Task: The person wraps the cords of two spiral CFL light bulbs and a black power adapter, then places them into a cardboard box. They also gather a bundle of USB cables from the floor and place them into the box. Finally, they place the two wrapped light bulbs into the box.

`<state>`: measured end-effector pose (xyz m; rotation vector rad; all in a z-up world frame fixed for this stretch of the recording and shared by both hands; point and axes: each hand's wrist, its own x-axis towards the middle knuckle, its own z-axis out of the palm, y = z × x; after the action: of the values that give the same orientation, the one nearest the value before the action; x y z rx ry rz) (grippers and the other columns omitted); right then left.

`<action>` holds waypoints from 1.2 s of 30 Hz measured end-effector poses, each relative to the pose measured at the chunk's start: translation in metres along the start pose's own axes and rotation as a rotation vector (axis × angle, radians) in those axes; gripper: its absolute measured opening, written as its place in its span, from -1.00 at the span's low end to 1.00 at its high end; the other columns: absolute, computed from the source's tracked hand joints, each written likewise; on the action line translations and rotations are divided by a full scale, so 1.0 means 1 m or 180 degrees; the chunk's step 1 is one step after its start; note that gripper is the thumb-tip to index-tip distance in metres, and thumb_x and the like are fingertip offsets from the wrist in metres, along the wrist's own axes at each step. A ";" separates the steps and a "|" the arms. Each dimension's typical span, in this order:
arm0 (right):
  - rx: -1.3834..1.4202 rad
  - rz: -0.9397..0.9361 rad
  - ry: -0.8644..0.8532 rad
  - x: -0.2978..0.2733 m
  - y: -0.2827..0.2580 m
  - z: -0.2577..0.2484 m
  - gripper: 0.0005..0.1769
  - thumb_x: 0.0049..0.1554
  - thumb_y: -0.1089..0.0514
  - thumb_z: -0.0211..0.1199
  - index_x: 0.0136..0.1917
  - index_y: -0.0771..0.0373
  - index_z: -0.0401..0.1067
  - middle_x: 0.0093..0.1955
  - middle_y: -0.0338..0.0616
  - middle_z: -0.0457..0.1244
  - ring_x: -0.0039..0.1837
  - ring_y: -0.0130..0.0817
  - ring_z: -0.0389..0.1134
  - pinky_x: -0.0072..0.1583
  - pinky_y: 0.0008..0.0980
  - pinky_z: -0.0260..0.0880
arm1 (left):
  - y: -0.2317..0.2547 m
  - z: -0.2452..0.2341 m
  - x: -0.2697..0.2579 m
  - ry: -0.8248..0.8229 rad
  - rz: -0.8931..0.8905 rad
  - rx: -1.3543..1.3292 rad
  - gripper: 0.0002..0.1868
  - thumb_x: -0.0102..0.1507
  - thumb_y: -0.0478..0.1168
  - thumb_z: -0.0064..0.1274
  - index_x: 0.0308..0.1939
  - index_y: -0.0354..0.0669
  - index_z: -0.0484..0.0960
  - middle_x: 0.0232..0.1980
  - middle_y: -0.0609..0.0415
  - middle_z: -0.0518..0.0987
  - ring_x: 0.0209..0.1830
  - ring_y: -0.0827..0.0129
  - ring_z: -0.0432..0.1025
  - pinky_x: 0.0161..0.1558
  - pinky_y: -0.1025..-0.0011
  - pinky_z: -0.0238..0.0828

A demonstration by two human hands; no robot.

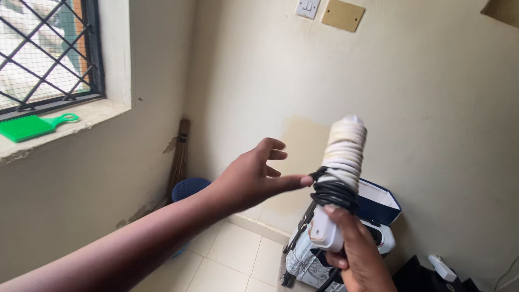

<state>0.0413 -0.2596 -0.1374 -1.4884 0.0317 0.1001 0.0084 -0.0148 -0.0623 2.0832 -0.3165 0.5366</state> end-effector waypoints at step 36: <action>-0.1909 -0.0714 -0.0903 -0.021 -0.089 0.006 -0.15 -0.19 -0.19 0.60 0.24 0.25 0.40 -0.06 0.00 0.49 -0.15 -0.40 0.49 -0.17 -0.48 0.43 | -0.002 0.042 0.025 0.0275 -0.1928 -0.4461 -0.30 0.03 0.31 0.16 0.10 0.01 0.52 -0.10 0.08 0.66 -0.10 0.28 0.60 0.03 -0.04 0.56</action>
<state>0.0280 -0.2615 -0.0467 -2.0500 -0.4268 0.1462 0.0409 -0.0499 -0.0713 0.7023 0.0390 -0.0377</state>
